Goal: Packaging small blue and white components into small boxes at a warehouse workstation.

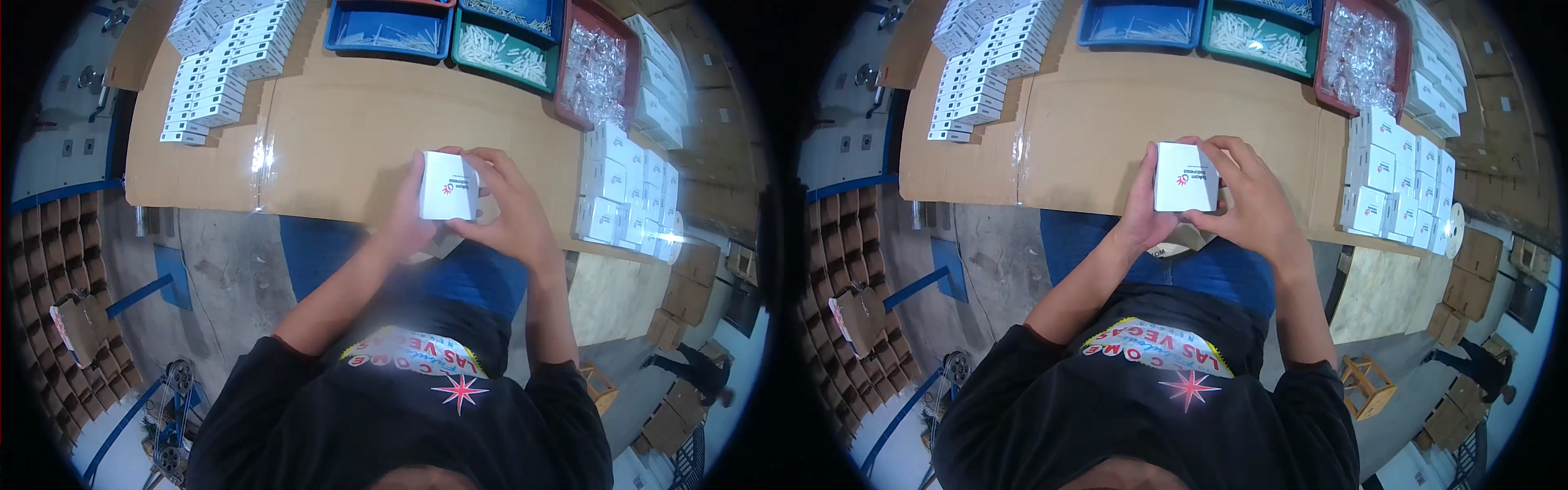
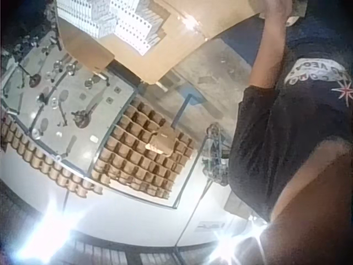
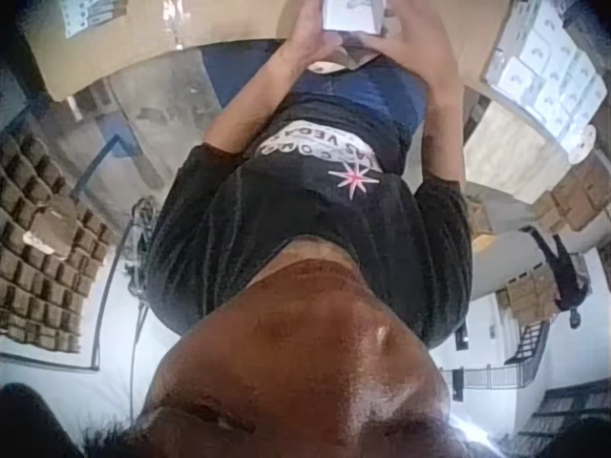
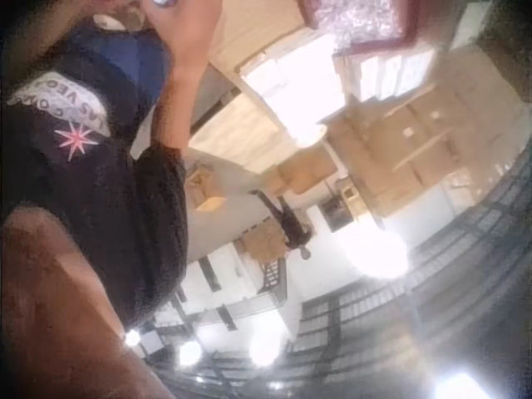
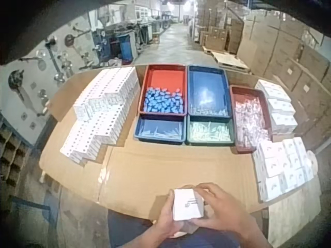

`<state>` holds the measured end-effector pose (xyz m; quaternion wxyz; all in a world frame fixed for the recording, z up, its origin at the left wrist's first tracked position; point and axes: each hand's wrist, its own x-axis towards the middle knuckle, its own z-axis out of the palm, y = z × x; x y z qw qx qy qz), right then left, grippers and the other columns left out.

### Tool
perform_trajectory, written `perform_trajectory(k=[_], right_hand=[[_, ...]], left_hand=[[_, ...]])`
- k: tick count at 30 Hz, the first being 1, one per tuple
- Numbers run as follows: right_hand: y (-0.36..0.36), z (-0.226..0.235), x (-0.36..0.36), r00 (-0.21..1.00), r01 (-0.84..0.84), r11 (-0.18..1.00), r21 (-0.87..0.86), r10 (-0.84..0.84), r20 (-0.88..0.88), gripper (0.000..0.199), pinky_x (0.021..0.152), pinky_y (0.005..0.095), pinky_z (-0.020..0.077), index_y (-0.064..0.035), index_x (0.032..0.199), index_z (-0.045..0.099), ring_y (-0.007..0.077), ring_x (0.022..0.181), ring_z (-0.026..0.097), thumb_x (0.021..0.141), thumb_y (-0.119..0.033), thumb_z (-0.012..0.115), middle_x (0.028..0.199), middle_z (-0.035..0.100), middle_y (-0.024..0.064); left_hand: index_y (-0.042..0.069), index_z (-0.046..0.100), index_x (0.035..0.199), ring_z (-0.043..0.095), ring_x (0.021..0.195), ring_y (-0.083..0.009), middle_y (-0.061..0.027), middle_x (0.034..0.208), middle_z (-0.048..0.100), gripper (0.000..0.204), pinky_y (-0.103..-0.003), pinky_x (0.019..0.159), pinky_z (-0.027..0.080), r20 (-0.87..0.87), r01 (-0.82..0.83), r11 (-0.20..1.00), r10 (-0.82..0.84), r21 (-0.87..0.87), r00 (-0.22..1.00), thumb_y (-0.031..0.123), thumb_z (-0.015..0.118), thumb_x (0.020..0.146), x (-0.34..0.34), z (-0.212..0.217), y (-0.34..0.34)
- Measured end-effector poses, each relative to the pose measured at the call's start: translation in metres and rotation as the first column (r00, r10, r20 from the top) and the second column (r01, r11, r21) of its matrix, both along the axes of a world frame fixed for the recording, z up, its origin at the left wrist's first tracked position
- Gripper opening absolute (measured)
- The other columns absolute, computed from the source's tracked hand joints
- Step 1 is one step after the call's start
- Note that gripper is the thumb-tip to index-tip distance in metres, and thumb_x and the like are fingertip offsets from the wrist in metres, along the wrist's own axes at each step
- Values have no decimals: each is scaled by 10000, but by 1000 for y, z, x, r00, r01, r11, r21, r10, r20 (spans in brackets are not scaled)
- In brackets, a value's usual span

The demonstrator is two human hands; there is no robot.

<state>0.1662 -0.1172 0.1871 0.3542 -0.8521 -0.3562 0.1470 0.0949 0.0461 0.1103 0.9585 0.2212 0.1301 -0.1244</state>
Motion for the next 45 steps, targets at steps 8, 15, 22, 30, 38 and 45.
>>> perform_trajectory(k=[8,15,22,30,38,45], right_hand=[[-3,-3,0,1000,-6,999,-45,5,-17,811,980,407,573,-48,1474,563,329,1251,628,765,-285,879,1412,575,156],[-2,5,1,999,8,1000,-11,-9,-44,781,915,382,615,-26,1446,597,314,1208,664,774,-304,881,1399,593,148],[-2,3,3,997,43,999,-7,-43,-67,750,902,371,614,-35,1419,626,305,1164,687,771,-317,879,1359,626,135],[-1,-8,3,999,47,998,-48,-48,-11,746,929,390,588,-47,1386,657,315,1137,706,747,-359,881,1353,657,123],[-1,-5,2,999,48,998,-35,-48,22,747,954,388,583,-46,1378,660,322,1173,699,746,-372,886,1359,661,115],[0,-3,5,999,38,997,-71,-37,23,739,960,390,582,-73,1379,665,326,1184,697,750,-390,889,1344,664,114]], left_hand=[[149,440,1546,649,1217,-320,-117,1432,578,697,-491,1011,567,27,-14,997,12,82,1000,652,245,1105,1,-3,-2],[152,449,1543,665,1210,-376,-132,1434,585,749,-501,986,585,-10,40,999,-41,-16,999,707,263,1076,4,0,0],[150,471,1529,669,1217,-374,-137,1418,605,763,-502,968,593,-71,38,997,-42,-66,997,726,299,1060,5,-3,0],[143,485,1518,676,1205,-358,-137,1396,619,751,-494,968,590,-76,59,996,-64,-61,995,716,319,1062,3,-7,5],[127,482,1518,682,1186,-351,-143,1364,635,770,-477,973,586,-80,35,998,-39,-50,996,723,321,1059,4,-10,4],[134,485,1512,684,1185,-345,-138,1349,639,769,-479,958,592,-120,44,998,-48,-39,992,731,321,1055,5,-9,2]])
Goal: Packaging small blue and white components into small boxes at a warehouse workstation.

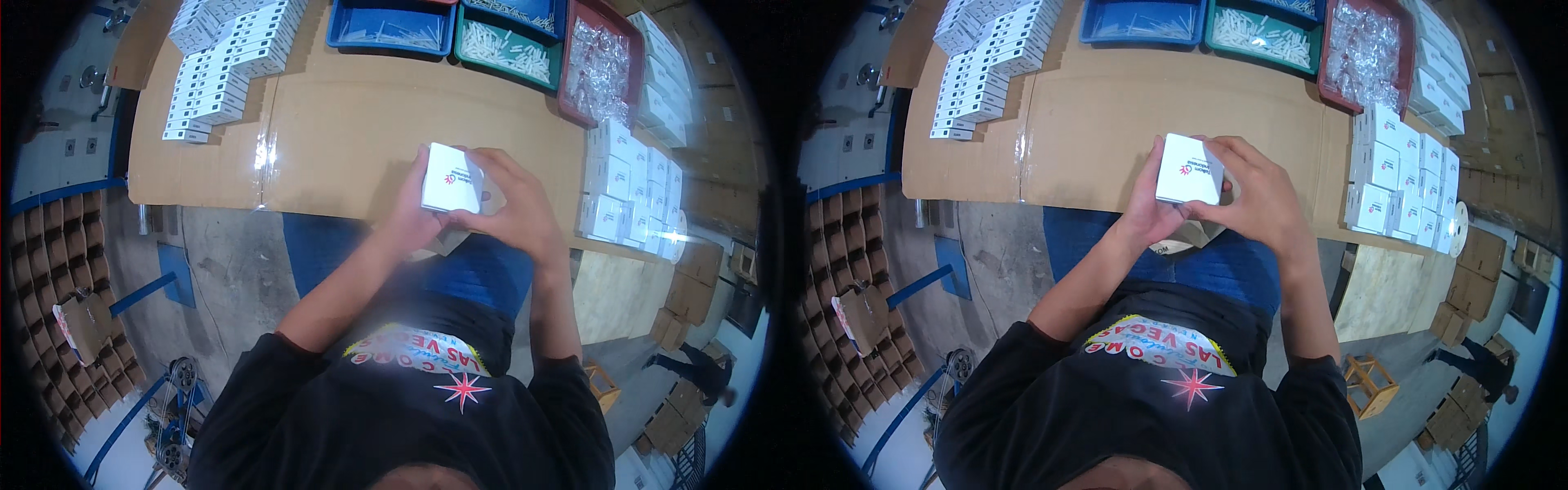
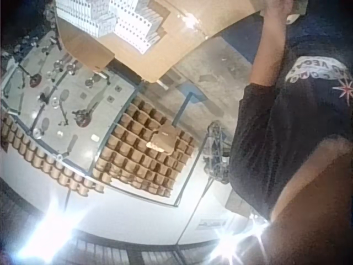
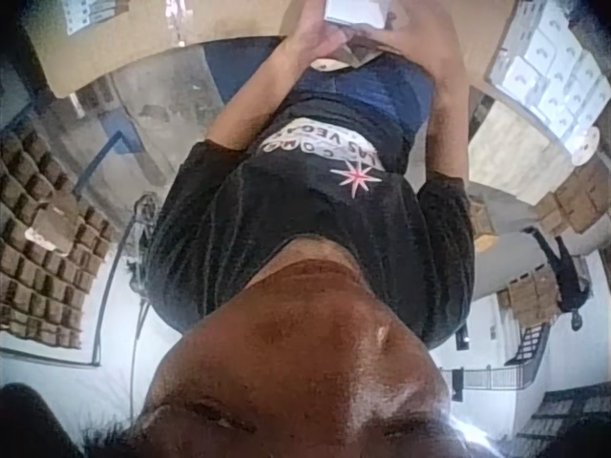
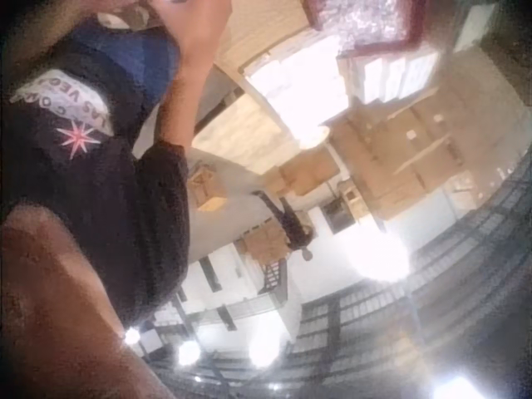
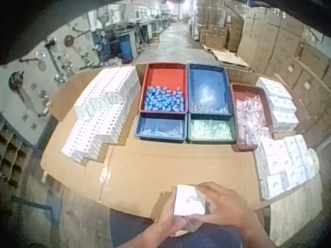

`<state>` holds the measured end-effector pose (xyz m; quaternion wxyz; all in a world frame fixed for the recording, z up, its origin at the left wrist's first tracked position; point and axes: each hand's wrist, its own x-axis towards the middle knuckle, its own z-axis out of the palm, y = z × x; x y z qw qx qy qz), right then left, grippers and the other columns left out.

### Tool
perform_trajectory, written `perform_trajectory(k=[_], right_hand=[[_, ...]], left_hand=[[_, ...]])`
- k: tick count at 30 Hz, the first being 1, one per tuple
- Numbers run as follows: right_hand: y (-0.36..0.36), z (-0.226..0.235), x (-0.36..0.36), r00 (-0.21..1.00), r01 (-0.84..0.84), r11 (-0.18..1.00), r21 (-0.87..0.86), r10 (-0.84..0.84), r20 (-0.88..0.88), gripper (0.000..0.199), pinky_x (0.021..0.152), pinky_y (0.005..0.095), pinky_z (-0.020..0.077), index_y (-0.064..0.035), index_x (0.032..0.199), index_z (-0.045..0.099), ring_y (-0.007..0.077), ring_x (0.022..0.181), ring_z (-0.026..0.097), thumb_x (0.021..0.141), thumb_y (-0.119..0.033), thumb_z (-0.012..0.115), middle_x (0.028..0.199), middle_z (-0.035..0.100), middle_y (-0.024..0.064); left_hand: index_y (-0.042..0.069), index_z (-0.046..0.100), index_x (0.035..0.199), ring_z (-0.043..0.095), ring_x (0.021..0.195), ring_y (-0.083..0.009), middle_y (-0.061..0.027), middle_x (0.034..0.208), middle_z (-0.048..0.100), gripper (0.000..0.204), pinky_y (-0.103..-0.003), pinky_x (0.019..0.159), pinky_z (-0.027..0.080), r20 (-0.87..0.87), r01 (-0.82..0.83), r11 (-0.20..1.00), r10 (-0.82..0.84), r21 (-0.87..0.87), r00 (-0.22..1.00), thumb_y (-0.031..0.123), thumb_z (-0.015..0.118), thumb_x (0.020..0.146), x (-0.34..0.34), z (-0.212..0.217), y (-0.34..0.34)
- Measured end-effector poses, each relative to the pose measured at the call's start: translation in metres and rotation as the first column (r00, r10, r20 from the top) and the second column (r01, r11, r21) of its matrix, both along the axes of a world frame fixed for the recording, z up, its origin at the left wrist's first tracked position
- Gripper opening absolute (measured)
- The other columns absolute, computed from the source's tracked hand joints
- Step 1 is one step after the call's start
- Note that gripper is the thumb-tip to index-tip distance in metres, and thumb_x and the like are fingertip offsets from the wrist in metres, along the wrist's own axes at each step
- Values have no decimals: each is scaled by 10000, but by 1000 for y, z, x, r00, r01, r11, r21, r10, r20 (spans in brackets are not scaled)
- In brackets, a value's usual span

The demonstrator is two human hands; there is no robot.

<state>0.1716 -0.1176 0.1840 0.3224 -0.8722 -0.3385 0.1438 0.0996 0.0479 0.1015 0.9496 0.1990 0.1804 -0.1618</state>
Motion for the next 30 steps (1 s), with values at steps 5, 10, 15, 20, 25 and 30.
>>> perform_trajectory(k=[5,10,15,20,25,30], right_hand=[[0,0,-3,1000,19,1000,11,-19,-16,740,973,398,578,-79,1381,668,324,1184,698,749,-399,886,1348,665,109],[-3,-4,-3,1000,4,1000,-5,-4,11,749,984,406,575,-89,1381,672,321,1183,699,744,-420,887,1374,659,101],[-2,0,-4,1000,7,1000,-14,-7,7,747,983,394,576,-100,1390,666,310,1195,694,744,-396,896,1385,652,112],[0,-1,-8,984,60,997,46,-51,-171,719,959,360,585,-90,1416,639,293,1158,700,778,-296,898,1390,640,111],[7,-50,-28,825,487,784,385,-268,-498,561,937,390,600,-18,1404,611,239,1127,698,929,-237,814,1307,681,123],[5,-44,-33,390,630,756,176,-112,-914,382,846,343,652,45,1268,643,156,981,722,1037,-253,708,1053,743,87]], left_hand=[[154,490,1510,677,1194,-348,-134,1355,635,746,-483,948,597,31,6,1000,-6,-2,999,723,312,1061,-1,4,0],[137,488,1509,678,1187,-343,-130,1363,631,743,-480,958,592,2,-31,999,31,-40,1000,709,312,1068,-1,-1,-1],[121,484,1509,673,1193,-346,-133,1367,626,731,-479,973,591,16,-43,997,44,-65,999,688,344,1069,-1,-5,0],[138,469,1516,640,1240,-306,-128,1376,603,460,-477,1038,555,125,-16,998,24,-66,992,363,406,1120,-10,-9,5],[126,405,1603,588,1341,-300,-152,1455,565,645,-430,1120,508,98,10,990,-24,142,995,166,477,963,-10,8,11],[103,421,1600,600,1325,-284,-163,1456,572,639,-412,1124,497,133,18,993,-34,120,991,205,513,975,-12,-10,10]])
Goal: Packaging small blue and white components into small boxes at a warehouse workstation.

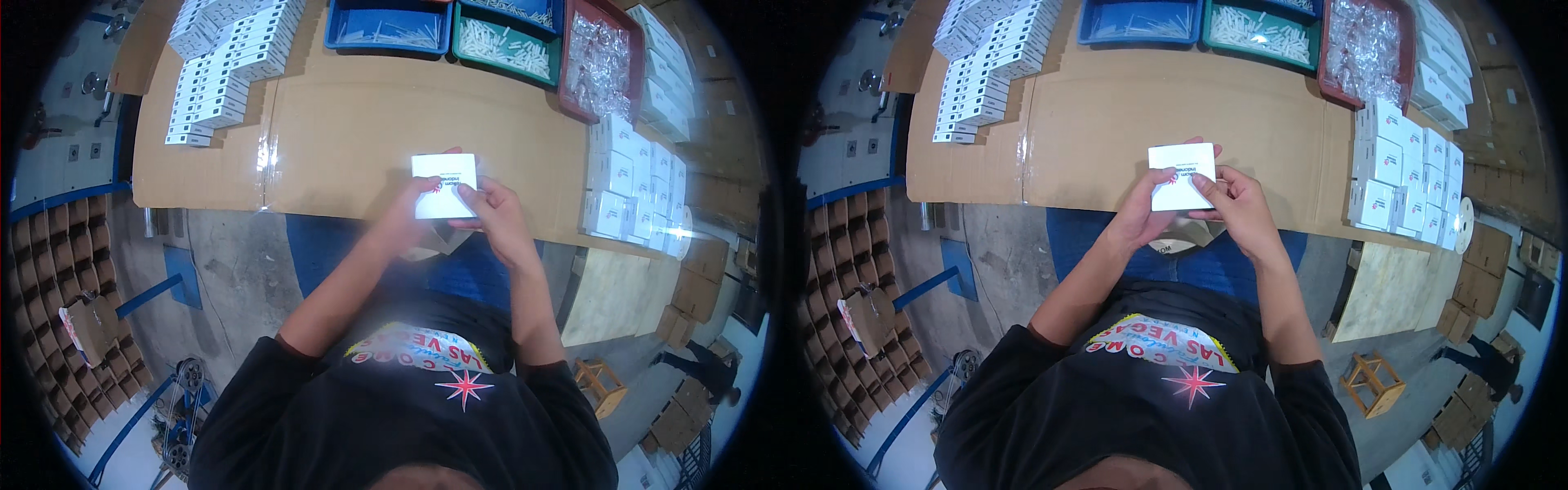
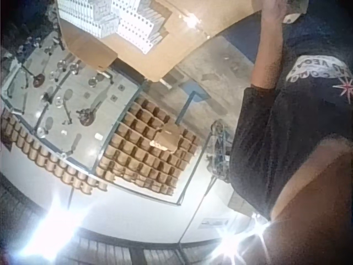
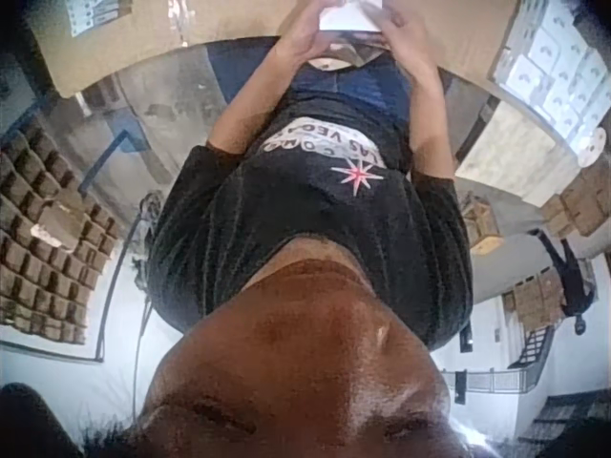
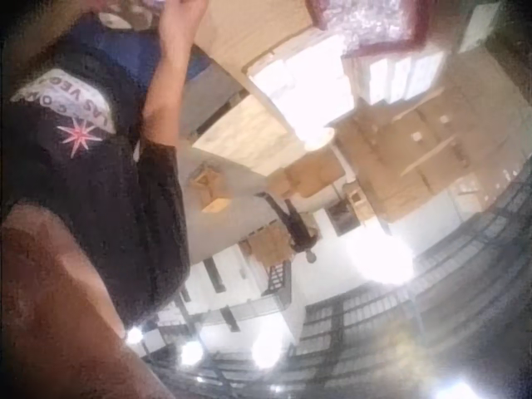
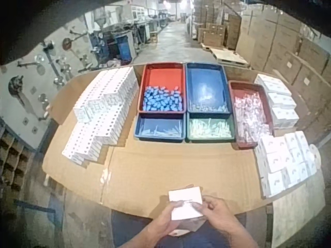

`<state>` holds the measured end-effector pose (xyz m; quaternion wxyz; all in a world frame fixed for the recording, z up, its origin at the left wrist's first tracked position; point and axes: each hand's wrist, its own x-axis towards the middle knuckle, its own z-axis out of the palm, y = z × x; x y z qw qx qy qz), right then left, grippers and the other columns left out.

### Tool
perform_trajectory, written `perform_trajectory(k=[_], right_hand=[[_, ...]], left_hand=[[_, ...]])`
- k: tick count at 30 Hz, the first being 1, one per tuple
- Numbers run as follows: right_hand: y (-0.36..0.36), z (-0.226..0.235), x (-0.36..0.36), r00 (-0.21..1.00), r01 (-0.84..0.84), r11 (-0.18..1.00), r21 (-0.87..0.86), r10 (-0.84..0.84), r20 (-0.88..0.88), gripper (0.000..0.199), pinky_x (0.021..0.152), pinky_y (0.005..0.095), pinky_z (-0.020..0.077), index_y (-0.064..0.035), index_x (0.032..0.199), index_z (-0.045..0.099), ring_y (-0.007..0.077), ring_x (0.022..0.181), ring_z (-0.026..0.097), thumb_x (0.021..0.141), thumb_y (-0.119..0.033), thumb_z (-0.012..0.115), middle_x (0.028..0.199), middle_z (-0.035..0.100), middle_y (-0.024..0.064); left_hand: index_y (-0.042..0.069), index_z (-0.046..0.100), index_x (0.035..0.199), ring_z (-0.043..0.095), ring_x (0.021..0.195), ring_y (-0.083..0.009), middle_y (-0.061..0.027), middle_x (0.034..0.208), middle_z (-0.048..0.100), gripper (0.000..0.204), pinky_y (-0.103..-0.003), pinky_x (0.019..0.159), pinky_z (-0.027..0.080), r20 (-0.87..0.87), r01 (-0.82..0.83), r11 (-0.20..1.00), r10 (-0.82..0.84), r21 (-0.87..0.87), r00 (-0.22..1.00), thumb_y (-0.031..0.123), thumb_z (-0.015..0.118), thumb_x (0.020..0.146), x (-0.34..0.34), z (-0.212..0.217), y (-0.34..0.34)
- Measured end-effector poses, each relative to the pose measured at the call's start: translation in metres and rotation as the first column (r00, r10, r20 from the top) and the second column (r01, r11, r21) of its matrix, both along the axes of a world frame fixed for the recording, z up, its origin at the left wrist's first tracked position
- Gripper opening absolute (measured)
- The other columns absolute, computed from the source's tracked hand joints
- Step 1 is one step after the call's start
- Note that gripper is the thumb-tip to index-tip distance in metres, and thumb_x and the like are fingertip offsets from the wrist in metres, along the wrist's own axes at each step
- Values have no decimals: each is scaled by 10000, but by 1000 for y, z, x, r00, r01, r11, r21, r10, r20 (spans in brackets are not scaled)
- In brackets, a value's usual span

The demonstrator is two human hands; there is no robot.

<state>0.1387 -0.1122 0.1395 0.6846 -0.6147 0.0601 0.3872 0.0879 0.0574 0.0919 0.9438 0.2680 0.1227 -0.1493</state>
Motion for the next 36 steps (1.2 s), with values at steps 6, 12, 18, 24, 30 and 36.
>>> perform_trajectory(k=[6,12,18,24,30,36], right_hand=[[-3,-20,-9,996,78,996,36,-80,35,336,802,299,659,33,1248,661,123,910,722,1052,-239,683,1041,746,73],[9,-29,-29,928,172,981,89,-191,320,275,712,218,539,51,1231,658,57,855,657,1031,-131,711,956,731,23],[3,-42,-37,856,137,990,25,-131,499,279,707,204,485,40,1236,645,44,853,619,1036,-143,711,961,722,2],[0,-31,-34,959,112,980,163,-149,240,329,891,239,516,14,1342,613,82,1022,627,1063,-152,666,1147,699,37],[-1,-36,-39,929,95,988,119,-131,345,339,919,254,513,32,1361,607,89,1033,629,1067,-131,652,1152,700,42],[4,-34,-40,937,119,992,38,-125,327,422,911,260,522,47,1380,587,118,1049,639,1026,-143,717,1174,687,78]], left_hand=[[-25,386,1574,575,1368,-313,-191,1545,531,680,-439,1177,447,-53,78,997,-76,28,996,281,534,985,-5,-24,1],[-40,497,1475,673,1225,-281,-191,1370,655,536,-431,1094,518,-44,-49,982,58,183,997,286,560,1055,-10,-3,-7],[-4,655,1292,720,977,-191,-109,1108,735,410,-368,861,582,-81,-93,942,126,322,989,323,653,1045,-16,-18,-6],[2,653,1335,709,1016,-180,-108,1164,741,426,-368,881,578,41,-104,898,96,427,995,278,702,1015,-17,-5,1],[-16,585,1422,683,1164,-219,-132,1282,701,493,-389,1021,542,-75,-39,912,76,408,994,230,720,1017,-24,-22,0],[14,619,1387,712,1062,-204,-112,1200,725,450,-374,907,580,-8,-88,925,98,371,995,267,684,1021,-18,-17,-3]])
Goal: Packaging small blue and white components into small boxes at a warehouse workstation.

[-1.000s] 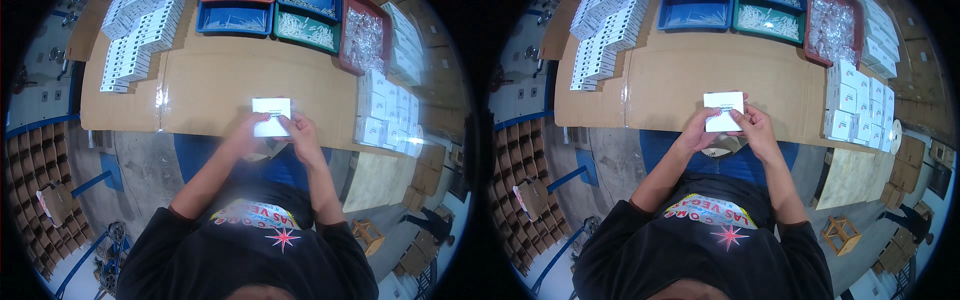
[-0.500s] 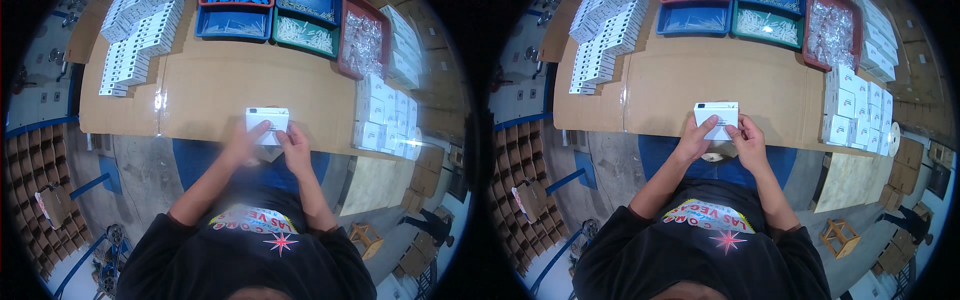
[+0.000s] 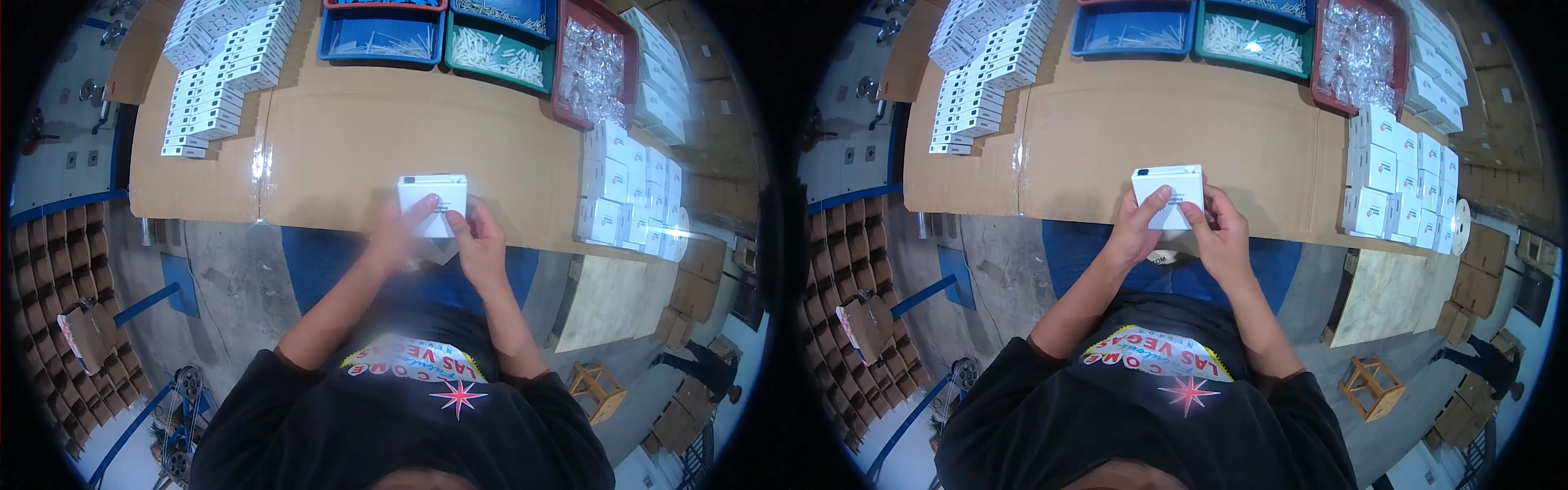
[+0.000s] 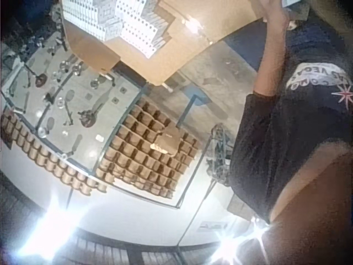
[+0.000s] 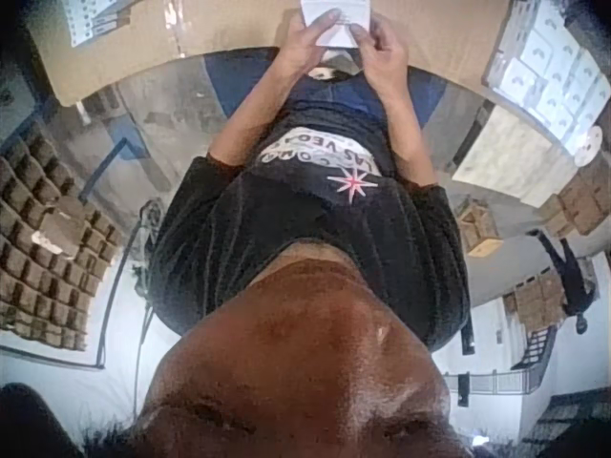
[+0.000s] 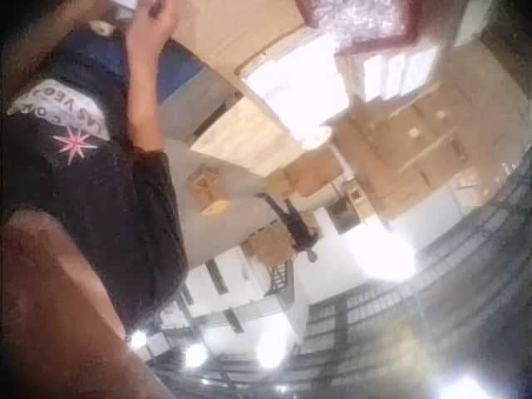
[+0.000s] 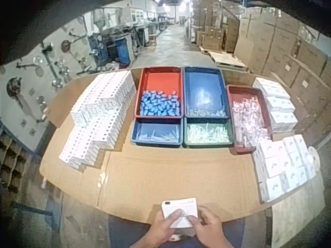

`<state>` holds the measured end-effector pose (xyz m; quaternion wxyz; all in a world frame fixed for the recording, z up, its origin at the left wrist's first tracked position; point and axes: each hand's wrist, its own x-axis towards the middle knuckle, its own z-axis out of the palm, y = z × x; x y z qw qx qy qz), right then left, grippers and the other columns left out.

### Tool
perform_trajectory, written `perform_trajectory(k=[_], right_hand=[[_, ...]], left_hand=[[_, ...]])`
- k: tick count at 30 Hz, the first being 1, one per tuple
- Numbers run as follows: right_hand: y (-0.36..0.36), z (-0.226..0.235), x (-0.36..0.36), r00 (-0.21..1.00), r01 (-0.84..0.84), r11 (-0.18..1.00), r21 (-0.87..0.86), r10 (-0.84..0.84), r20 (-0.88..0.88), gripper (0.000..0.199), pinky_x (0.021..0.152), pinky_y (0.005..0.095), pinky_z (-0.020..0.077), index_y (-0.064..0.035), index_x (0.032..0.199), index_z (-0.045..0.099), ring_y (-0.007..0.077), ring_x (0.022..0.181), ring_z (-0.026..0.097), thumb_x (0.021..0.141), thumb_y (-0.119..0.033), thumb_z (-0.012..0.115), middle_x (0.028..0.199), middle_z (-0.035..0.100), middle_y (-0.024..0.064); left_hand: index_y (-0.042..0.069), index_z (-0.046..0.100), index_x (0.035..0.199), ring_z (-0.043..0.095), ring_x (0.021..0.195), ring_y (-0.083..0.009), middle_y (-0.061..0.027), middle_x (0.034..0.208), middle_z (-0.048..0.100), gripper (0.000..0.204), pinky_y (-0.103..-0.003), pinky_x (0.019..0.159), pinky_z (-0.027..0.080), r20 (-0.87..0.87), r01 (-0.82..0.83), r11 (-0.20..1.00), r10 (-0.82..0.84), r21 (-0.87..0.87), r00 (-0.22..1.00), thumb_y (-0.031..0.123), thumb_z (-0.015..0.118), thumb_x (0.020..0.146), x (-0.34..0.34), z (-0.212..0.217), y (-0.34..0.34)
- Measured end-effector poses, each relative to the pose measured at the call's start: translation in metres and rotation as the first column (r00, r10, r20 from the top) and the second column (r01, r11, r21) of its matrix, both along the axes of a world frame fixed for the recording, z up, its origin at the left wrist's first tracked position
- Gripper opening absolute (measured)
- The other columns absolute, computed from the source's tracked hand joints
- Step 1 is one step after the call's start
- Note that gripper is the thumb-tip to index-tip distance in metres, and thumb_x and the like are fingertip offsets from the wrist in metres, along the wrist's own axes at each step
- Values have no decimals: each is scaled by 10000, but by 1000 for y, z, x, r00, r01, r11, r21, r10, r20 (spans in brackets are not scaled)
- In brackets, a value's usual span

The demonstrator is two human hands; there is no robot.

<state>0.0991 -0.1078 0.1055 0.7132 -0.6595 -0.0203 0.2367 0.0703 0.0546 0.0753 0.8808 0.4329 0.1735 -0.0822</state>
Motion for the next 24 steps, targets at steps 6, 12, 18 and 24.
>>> perform_trajectory(k=[6,12,18,24], right_hand=[[15,32,-3,745,232,852,-470,155,649,729,925,362,548,26,1457,541,305,1159,614,832,-168,863,1263,567,186],[25,32,-8,744,237,778,-581,239,624,925,1012,453,506,3,1509,502,381,1265,546,717,-244,909,1330,549,208],[23,29,-8,741,216,814,-540,223,633,884,1029,459,509,8,1496,522,394,1270,564,728,-212,898,1398,545,224],[24,33,-9,777,200,865,-460,146,612,834,1029,454,515,20,1480,542,389,1272,573,755,-197,893,1414,547,221]], left_hand=[[64,410,1554,604,1339,-310,-225,1452,602,554,-446,1115,512,88,-127,976,145,-178,986,258,611,1076,10,21,-6],[141,379,1591,564,1382,-289,-175,1528,542,655,-439,1148,484,122,-131,909,193,-395,974,589,270,1126,6,27,-18],[137,431,1532,589,1335,-271,-138,1475,573,755,-418,1123,499,43,-169,967,180,-192,983,675,133,1095,9,24,-18],[135,451,1507,595,1316,-258,-130,1447,585,747,-411,1095,512,14,-203,959,210,-198,978,674,136,1097,10,23,-15]])
